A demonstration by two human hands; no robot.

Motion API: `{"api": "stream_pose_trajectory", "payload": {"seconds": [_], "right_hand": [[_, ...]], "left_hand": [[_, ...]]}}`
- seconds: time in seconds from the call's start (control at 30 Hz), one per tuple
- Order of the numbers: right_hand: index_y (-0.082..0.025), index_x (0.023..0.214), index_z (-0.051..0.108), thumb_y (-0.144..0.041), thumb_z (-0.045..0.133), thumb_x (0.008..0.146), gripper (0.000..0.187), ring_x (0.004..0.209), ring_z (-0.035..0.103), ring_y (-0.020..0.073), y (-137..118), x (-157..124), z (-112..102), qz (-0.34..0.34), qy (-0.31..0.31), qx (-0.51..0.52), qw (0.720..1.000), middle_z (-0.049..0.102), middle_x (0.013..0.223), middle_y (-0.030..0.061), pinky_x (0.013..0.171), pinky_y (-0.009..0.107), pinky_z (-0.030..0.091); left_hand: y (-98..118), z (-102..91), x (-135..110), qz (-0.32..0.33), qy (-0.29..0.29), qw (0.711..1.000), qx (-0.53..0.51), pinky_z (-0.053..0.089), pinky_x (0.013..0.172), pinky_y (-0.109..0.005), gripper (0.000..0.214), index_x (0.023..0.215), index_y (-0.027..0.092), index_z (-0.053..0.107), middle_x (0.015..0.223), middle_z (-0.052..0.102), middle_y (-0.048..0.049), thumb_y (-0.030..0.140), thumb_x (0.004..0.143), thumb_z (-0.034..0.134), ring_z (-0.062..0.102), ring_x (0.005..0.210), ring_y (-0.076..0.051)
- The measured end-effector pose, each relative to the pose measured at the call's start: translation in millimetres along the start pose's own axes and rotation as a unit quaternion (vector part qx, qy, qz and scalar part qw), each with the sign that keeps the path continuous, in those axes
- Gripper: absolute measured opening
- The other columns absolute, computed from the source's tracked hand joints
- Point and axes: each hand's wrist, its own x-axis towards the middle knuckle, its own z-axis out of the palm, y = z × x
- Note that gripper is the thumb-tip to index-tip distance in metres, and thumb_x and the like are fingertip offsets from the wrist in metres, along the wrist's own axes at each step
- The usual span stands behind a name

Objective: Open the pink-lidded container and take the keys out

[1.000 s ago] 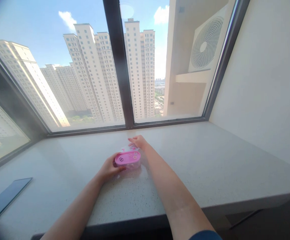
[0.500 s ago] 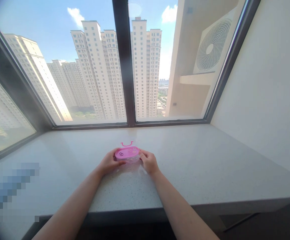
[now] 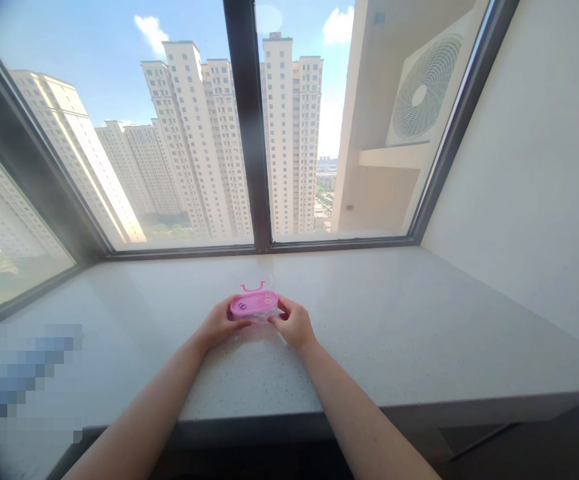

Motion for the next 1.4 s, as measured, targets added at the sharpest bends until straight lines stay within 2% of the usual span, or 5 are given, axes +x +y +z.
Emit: {"api": "stream_pose_trajectory", "payload": {"seconds": [0.2, 0.37, 0.5, 0.8, 1.4], "right_hand": [[-0.018, 0.112, 0.063, -0.039, 0.055, 0.076, 0.043, 0.093, 0.063, 0.0233, -2, 2, -1, 0.011, 0.032, -0.017, 0.999, 0.069, 0.1, 0.0048, 0.076, 0.03, 0.049], [-0.013, 0.074, 0.068, -0.049, 0.037, 0.085, 0.049, 0.062, 0.057, 0.0165, -6, 21, -7, 0.091, 0.131, -0.285, 0.945, 0.066, 0.066, 0.006, 0.06, 0.024, 0.038], [-0.015, 0.071, 0.065, -0.039, 0.03, 0.09, 0.045, 0.061, 0.054, 0.0137, -10, 32, -5, 0.092, 0.017, -0.449, 0.889, 0.067, 0.071, 0.0066, 0.055, 0.023, 0.03], [-0.014, 0.084, 0.069, -0.03, 0.031, 0.089, 0.041, 0.08, 0.063, 0.0209, -25, 38, -5, 0.096, -0.067, -0.53, 0.84, 0.069, 0.089, 0.0145, 0.065, 0.027, 0.039], [-0.013, 0.088, 0.071, -0.033, 0.039, 0.085, 0.038, 0.085, 0.065, 0.0273, -49, 49, -11, 0.067, -0.15, -0.58, 0.798, 0.069, 0.089, 0.0181, 0.07, 0.033, 0.045]], "left_hand": [[-2, 1.0, 0, 0.003, -0.002, 1.0, -0.002, 0.046, 0.079, -0.031, 0.059, 0.112, 0.017, 0.056, 0.101, 0.067, -0.0068, 0.041, 0.062, 0.074, 0.06, 0.091, -0.022], [-3, 1.8, -1, 0.003, 0.004, 1.0, 0.011, 0.045, 0.079, -0.03, 0.058, 0.112, 0.017, 0.055, 0.101, 0.066, -0.0063, 0.042, 0.063, 0.074, 0.06, 0.09, -0.021], [-6, 2.5, -1, 0.0, 0.007, 1.0, 0.007, 0.045, 0.079, -0.03, 0.061, 0.113, 0.017, 0.054, 0.102, 0.065, -0.0066, 0.041, 0.062, 0.074, 0.059, 0.091, -0.022], [-10, 3.3, 1, -0.026, 0.004, 0.999, -0.031, 0.045, 0.078, -0.031, 0.064, 0.111, 0.015, 0.056, 0.098, 0.066, -0.0075, 0.037, 0.055, 0.079, 0.059, 0.088, -0.022], [-8, 1.9, 1, -0.024, -0.002, 1.0, -0.01, 0.043, 0.072, -0.027, 0.06, 0.109, 0.015, 0.057, 0.094, 0.065, -0.005, 0.032, 0.056, 0.078, 0.058, 0.082, -0.019]]}}
